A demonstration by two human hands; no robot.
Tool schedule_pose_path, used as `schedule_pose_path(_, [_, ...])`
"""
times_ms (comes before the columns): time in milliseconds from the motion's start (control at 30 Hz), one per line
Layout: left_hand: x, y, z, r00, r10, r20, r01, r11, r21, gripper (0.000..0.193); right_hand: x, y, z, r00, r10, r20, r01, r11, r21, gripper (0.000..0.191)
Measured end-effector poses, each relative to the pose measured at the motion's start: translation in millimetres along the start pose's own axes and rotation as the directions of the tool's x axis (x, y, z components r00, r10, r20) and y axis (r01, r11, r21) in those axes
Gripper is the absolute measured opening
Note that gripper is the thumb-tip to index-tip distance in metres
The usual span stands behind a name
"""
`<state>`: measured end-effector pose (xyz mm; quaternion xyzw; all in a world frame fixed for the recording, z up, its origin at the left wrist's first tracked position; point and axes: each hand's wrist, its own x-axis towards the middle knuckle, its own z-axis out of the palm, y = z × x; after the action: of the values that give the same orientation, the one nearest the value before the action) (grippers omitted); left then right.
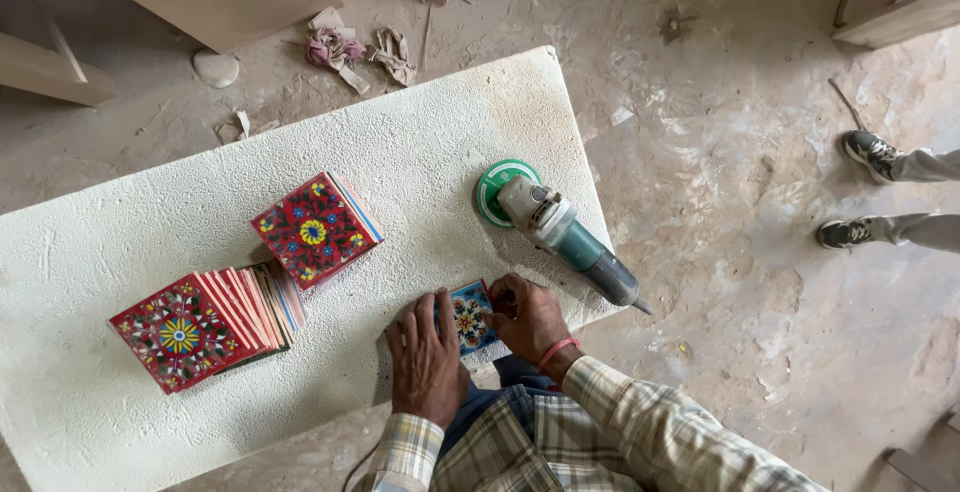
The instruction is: The person sits at a workbench and works on small square painted decorative tiles one at a time, holding each tile and running a yellow pencil-like tool along its edges and surface, then placing the finished tile onto a stack of completed tiles on the bench. An angle grinder rests on the bench nearby but is not used.
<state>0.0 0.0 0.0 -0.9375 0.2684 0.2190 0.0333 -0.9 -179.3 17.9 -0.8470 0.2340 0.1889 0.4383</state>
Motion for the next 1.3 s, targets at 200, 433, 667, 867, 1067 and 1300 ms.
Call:
schedule_pose_path(200, [10.0, 8.1, -56.3, 0.995, 0.101, -0.02, -0.102, 0.94, -0.325, 0.103, -1.6, -16.5, -8.0, 0.999, -0.041, -0.028, 0.042, 0.999, 0.032, 0.031])
schedule_pose_path(433, [6.9, 7.5, -29.4, 0.986, 0.063, -0.152, -0.117, 0.918, -0.379, 0.081, -3.5, -7.5, 5.0, 0.99, -0.115, -0.087, 0.122, 0.989, 0.083, 0.029])
schedule_pose_path(667, [-5.8, -3.8, -29.1, 0.992, 0.051, -0.115, -0.094, 0.908, -0.408, 0.086, -43.2, -42.5, -10.4, 0.992, -0.121, 0.019, 0.118, 0.986, 0.119, 0.031])
schedule_pose_path(867, [-10.6, -4.0, -30.6, 0.955, -0.011, -0.297, -0.08, 0.952, -0.294, 0.066, -96.8, -101.5, -59.6, 0.784, -0.31, 0.537, 0.035, 0.887, 0.46, 0.021])
schedule_pose_path(1067, [-20.1, -3.0, -39.6, 0.98, 0.04, -0.193, -0.102, 0.94, -0.325, 0.109, -91.6, -116.6, -18.2, 0.699, -0.401, 0.592, 0.113, 0.88, 0.462, 0.02])
schedule_pose_path(1300, [8.9, -62.8, -154.6, 0.874, -0.115, -0.472, -0.192, 0.811, -0.553, 0.104, -12.1, -214.5, -25.5, 0.723, -0.463, 0.512, 0.251, 0.867, 0.43, 0.02])
